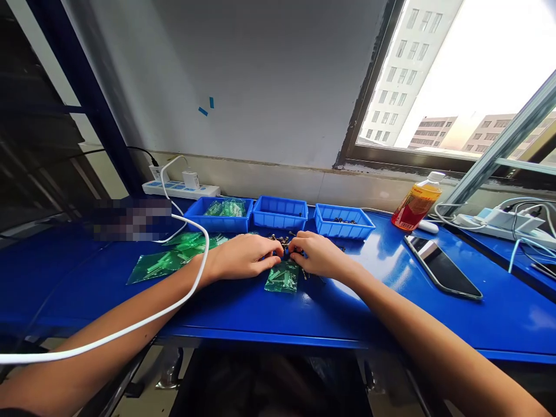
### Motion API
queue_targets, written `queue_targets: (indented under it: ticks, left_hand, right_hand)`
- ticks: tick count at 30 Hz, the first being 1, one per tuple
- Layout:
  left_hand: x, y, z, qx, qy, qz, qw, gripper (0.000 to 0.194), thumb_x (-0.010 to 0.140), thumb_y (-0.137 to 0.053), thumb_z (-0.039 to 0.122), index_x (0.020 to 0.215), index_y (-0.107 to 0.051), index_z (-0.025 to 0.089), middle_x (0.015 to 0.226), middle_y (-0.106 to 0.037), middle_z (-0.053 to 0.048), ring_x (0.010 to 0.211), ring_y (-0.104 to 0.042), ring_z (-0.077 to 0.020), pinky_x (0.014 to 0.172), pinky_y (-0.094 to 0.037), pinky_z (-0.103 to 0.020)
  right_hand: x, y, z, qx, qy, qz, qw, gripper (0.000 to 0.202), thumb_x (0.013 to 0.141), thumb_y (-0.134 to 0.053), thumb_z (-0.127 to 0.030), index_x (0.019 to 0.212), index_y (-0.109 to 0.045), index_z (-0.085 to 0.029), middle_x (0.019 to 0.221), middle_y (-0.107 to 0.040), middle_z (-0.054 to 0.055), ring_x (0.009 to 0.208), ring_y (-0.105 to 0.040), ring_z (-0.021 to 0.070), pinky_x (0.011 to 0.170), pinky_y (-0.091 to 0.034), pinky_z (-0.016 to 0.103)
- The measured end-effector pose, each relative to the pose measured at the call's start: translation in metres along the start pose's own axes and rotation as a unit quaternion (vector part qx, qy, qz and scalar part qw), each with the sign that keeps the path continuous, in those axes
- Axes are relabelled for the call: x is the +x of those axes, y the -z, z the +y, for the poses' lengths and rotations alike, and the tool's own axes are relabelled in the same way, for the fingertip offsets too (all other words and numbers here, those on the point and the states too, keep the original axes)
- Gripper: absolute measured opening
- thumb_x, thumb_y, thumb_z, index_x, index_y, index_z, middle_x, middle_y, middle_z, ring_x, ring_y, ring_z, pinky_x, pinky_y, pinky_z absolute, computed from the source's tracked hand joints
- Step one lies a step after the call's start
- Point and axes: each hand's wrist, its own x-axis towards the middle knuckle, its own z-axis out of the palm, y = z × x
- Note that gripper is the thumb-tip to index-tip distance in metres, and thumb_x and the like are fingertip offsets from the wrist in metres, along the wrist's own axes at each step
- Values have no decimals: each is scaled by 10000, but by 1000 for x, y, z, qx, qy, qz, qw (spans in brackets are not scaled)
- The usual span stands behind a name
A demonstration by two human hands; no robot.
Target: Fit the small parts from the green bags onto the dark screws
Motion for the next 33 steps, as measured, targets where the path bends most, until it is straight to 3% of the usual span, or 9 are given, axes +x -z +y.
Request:
queue_targets:
  ticks: [6,15,19,23,29,33]
  left_hand:
    - [0,-1,-1,-2,-4,2,1000,235,879,-399,276,958,-606,199,831,-676,-18,695,-601,-159,578,-361,-230]
    - [1,-1,-1,5,0,-10,1000,242,878,-390,272,967,-601,194,855,-678,-21,707,-605,-152,580,-372,-223]
    - [1,0,1,19,20,-5,1000,242,881,-385,283,995,-580,195,843,-677,-26,714,-614,-167,591,-382,-236]
    - [1,1,2,6,53,35,998,234,885,-389,315,1019,-551,214,804,-671,-5,690,-617,-166,583,-379,-237]
    - [1,-1,-2,7,33,92,995,185,851,-421,313,744,-512,191,658,-615,10,583,-574,-143,520,-326,-224]
    - [1,-2,-2,11,28,105,994,184,837,-423,282,690,-485,189,623,-589,8,553,-548,-139,511,-303,-226]
  right_hand:
    - [0,-7,-3,-6,-32,18,999,82,755,-547,-128,792,-610,-167,848,-618,67,811,-573,184,626,-385,255]
    - [3,-7,-1,27,-3,14,1000,249,720,-461,-21,909,-577,-135,899,-626,86,870,-561,189,746,-423,282]
    - [2,-3,-2,51,31,81,995,218,725,-461,-27,881,-548,-153,871,-616,73,846,-545,182,750,-429,295]
    - [-1,-3,-5,78,78,158,981,199,733,-440,-37,861,-510,-173,852,-604,59,803,-539,169,719,-439,290]
    - [-5,-9,-18,94,122,160,975,184,729,-454,-56,863,-484,-177,856,-601,64,808,-554,171,711,-460,291]
    - [-6,-9,-21,108,127,171,971,182,732,-453,-58,868,-478,-176,861,-606,68,810,-561,171,709,-463,289]
